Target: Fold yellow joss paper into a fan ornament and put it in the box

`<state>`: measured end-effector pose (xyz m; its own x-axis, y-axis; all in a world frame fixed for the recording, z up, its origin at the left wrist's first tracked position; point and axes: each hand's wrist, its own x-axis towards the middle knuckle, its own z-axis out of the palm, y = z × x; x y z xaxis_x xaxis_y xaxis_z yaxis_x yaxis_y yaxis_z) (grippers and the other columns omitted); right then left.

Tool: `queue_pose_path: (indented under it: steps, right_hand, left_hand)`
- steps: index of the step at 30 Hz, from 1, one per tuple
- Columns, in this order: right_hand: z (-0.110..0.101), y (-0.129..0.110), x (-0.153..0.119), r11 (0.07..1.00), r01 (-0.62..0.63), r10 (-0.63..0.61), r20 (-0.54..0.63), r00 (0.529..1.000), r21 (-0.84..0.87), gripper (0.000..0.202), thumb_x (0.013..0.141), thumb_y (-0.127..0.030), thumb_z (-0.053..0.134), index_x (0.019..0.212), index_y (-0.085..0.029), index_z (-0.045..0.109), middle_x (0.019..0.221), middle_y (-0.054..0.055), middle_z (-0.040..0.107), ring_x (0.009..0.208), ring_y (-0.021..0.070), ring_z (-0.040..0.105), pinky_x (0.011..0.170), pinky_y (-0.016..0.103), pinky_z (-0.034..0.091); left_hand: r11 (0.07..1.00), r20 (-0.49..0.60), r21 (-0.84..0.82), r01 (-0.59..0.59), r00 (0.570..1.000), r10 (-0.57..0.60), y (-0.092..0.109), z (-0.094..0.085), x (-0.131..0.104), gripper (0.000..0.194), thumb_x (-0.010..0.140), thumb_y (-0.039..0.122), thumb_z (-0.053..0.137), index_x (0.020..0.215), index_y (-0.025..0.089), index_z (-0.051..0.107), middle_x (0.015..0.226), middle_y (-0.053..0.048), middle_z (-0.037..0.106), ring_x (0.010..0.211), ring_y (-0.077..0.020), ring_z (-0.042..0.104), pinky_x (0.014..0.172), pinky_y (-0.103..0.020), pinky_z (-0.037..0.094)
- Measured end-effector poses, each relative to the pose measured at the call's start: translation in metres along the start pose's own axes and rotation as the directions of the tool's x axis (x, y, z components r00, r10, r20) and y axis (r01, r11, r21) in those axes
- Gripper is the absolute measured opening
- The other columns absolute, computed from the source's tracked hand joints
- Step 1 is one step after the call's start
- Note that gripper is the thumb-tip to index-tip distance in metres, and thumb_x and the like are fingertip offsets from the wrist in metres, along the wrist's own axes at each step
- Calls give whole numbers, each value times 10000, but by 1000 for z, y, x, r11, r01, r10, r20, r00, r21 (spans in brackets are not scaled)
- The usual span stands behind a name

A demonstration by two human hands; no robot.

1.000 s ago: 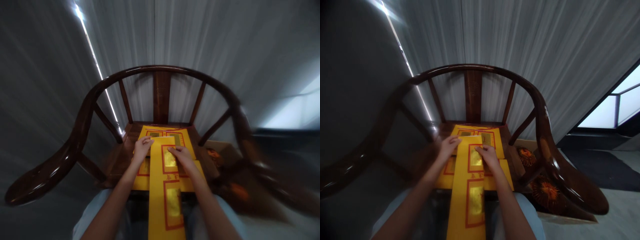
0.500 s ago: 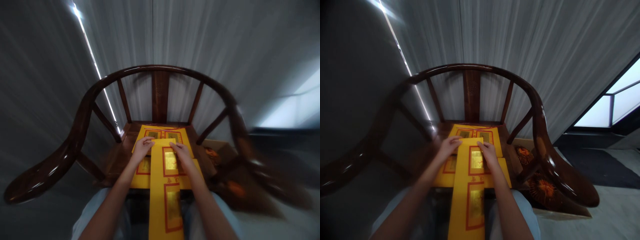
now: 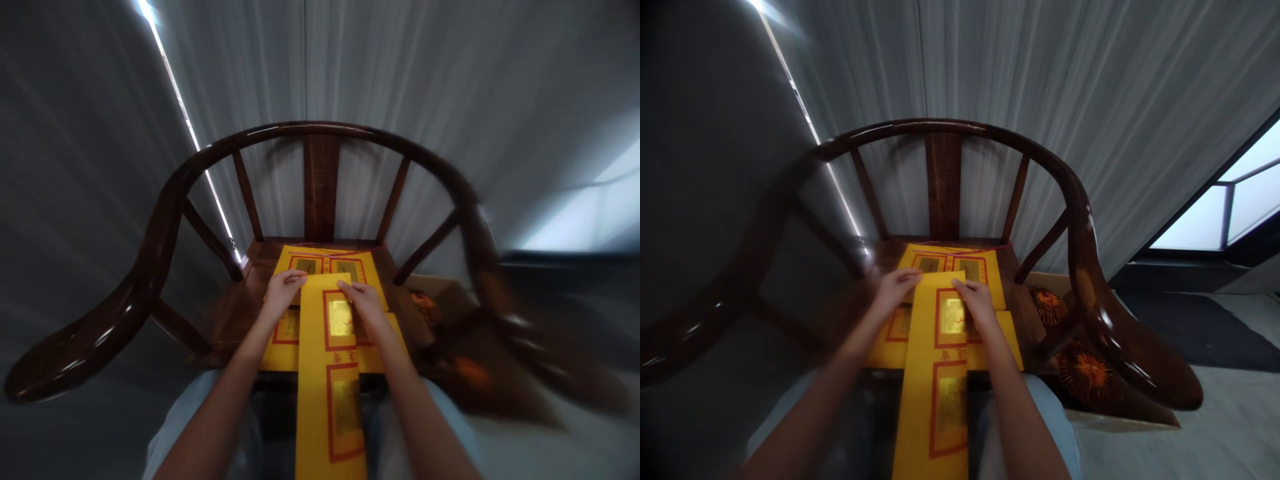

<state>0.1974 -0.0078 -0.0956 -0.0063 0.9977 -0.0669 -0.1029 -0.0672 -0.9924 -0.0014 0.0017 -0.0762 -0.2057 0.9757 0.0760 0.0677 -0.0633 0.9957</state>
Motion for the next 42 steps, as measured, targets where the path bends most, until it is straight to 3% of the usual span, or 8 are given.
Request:
queue_pose_path:
  steps: [8, 11, 15, 18, 23, 30, 37, 42]
  right_hand:
    - [-4, -12, 0, 999, 5, -6, 33, 999, 51, 397, 658, -560, 734, 789, -186, 730, 892, 65, 742, 819, 231, 666, 753, 321, 490]
    - [0, -15, -4, 1000, 19, -19, 90, 996, 1, 390, 652, -552, 733, 763, -178, 736, 856, 56, 736, 800, 225, 650, 745, 316, 477]
    - [10, -12, -11, 984, 99, -71, 188, 980, -146, 367, 686, -535, 702, 657, -170, 714, 663, 5, 662, 702, 187, 575, 668, 272, 424]
    - [17, -6, -14, 964, 141, -96, 200, 975, -224, 382, 724, -534, 660, 597, -175, 691, 561, -21, 575, 639, 162, 513, 613, 259, 373]
    - [25, 2, -16, 941, 208, -148, 226, 963, -268, 432, 723, -559, 639, 513, -183, 593, 494, -40, 435, 569, 128, 400, 549, 249, 287]
    - [36, -5, -25, 939, 211, -156, 213, 964, -270, 523, 738, -582, 601, 478, -215, 333, 511, -66, 249, 526, 88, 224, 506, 258, 162]
    - [35, -8, -30, 956, 125, -24, 354, 935, -265, 484, 711, -590, 669, 525, -192, 467, 494, -69, 336, 488, 79, 295, 470, 231, 211]
    - [32, -13, -40, 967, -7, 122, 440, 890, -254, 399, 691, -540, 733, 651, -152, 648, 601, -17, 574, 531, 101, 472, 489, 219, 338]
  left_hand:
    - [998, 50, 50, -26, 999, 23, 6, -12, 6, 223, 602, 280, 802, 781, 157, 751, 789, -79, 748, 784, -220, 680, 697, -301, 550]
    - [979, 83, 153, -134, 989, 122, 9, -13, 6, 206, 653, 282, 772, 822, 165, 753, 863, -79, 747, 830, -216, 677, 768, -303, 535]
    - [852, 289, 348, -391, 909, 299, 9, -1, -6, 182, 776, 333, 687, 890, 214, 767, 968, -67, 735, 942, -218, 665, 873, -294, 486]
    - [856, 382, 348, -383, 892, 243, 10, 11, -20, 227, 841, 373, 611, 855, 211, 771, 906, -53, 746, 887, -221, 677, 821, -284, 485]
    - [910, 298, 301, -285, 935, 194, 16, 16, -31, 185, 796, 297, 625, 730, 184, 756, 753, -34, 741, 769, -205, 668, 700, -253, 481]
    - [891, 280, 329, -311, 934, 223, 16, 8, -24, 191, 780, 307, 624, 727, 178, 755, 738, -37, 733, 736, -195, 653, 687, -260, 469]
    - [913, 156, 335, -234, 969, 191, 28, -10, -9, 211, 723, 347, 663, 722, 156, 753, 752, -47, 739, 760, -204, 646, 701, -263, 486]
    - [929, -27, 351, -121, 990, 139, 38, -41, -3, 234, 707, 365, 699, 777, 152, 764, 813, -46, 753, 804, -211, 660, 753, -271, 501]
